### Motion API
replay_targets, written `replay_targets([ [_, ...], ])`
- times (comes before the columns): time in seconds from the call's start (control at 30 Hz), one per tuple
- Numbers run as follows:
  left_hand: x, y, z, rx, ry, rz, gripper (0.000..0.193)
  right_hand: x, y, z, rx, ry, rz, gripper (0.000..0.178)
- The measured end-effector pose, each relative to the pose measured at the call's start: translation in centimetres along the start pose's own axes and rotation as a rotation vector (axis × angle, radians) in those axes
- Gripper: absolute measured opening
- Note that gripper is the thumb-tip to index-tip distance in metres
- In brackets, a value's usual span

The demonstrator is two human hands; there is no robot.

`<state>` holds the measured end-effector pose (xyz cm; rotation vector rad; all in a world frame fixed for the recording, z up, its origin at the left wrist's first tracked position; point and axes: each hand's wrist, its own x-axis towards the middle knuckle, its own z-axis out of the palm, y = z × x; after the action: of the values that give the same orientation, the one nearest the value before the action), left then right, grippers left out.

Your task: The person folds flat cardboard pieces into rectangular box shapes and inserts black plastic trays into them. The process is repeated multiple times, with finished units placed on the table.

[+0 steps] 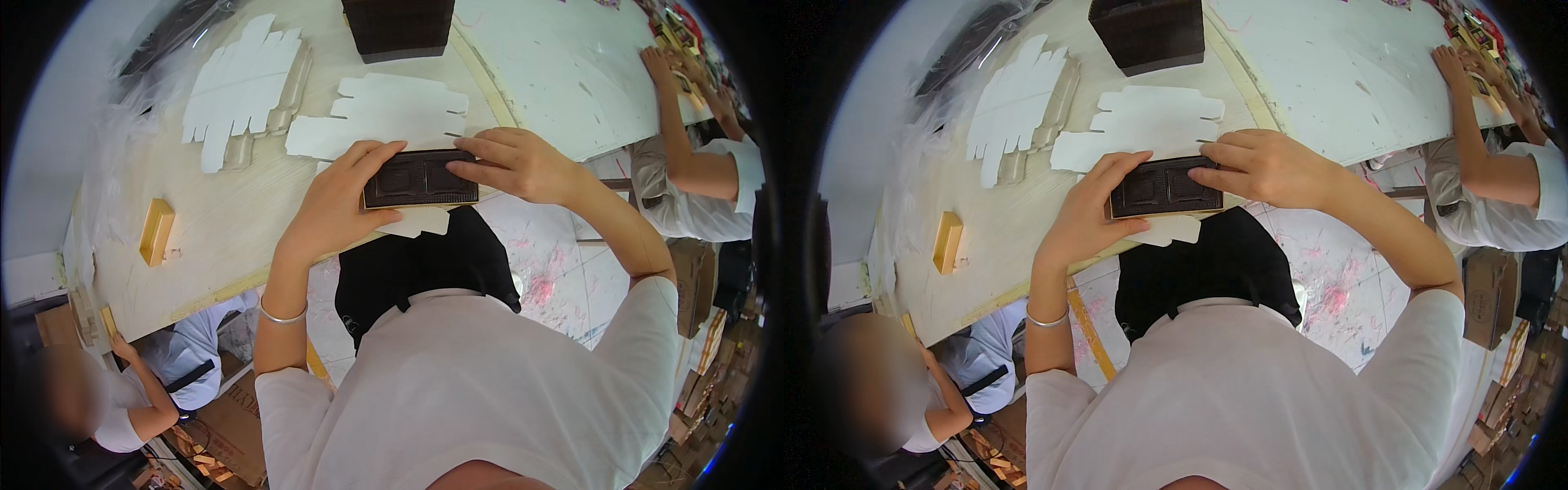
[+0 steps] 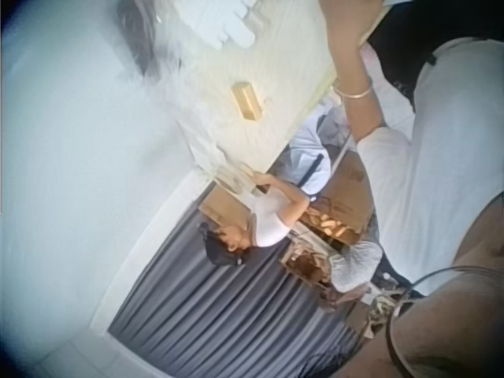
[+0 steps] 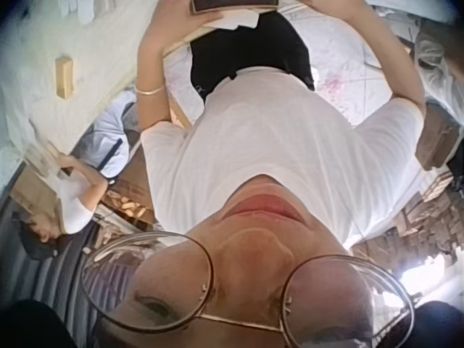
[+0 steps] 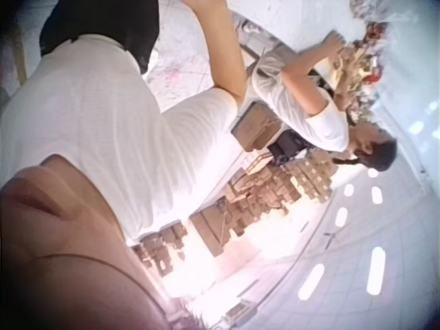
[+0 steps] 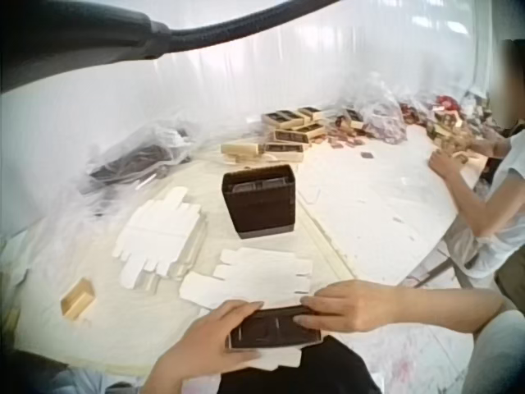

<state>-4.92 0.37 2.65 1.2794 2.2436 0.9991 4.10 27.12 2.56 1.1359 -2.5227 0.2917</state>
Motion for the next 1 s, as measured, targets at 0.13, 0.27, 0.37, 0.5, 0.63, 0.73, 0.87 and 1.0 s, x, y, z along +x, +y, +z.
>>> replay_targets([
  [0.13, -0.1, -0.4, 0.0, 0.037, -0.01, 0.002, 0.079, 0.9, -0.5, -0.3, -0.076, -0.099, 0.007, 0.047],
  [0.27, 0.0, -0.3, 0.0, 0.024, -0.026, -0.002, 0.083, -0.2, -3.1, 0.2, 0.093, -0.057, 0.199, 0.053],
  [0.37, -0.1, -0.3, -0.5, 0.077, -0.044, 0.031, 0.086, -0.4, -3.4, 1.9, 0.126, 0.029, 0.239, 0.05],
  [0.5, -1.0, -2.5, -3.1, 0.003, 0.205, 0.153, 0.086, 0.0, -1.5, -2.7, 0.242, 0.016, 0.081, 0.04],
  [0.63, -1.6, -2.4, -2.5, 0.353, 0.097, 0.063, 0.087, -3.6, 9.2, -11.3, -0.266, 0.195, 0.407, 0.047],
  [0.73, -2.0, -1.8, -0.6, 0.513, 0.016, -0.005, 0.089, -0.9, 11.2, -13.8, -0.499, 0.37, 0.573, 0.059],
  [0.87, -2.8, -2.1, 1.9, 0.564, 0.163, -0.022, 0.09, 1.6, 4.2, -9.8, -0.059, 0.125, 0.432, 0.063],
  [1.0, -3.7, -0.2, 4.8, 0.601, 0.27, -0.134, 0.091, 1.5, -3.0, -0.4, 0.067, -0.104, 0.229, 0.066],
])
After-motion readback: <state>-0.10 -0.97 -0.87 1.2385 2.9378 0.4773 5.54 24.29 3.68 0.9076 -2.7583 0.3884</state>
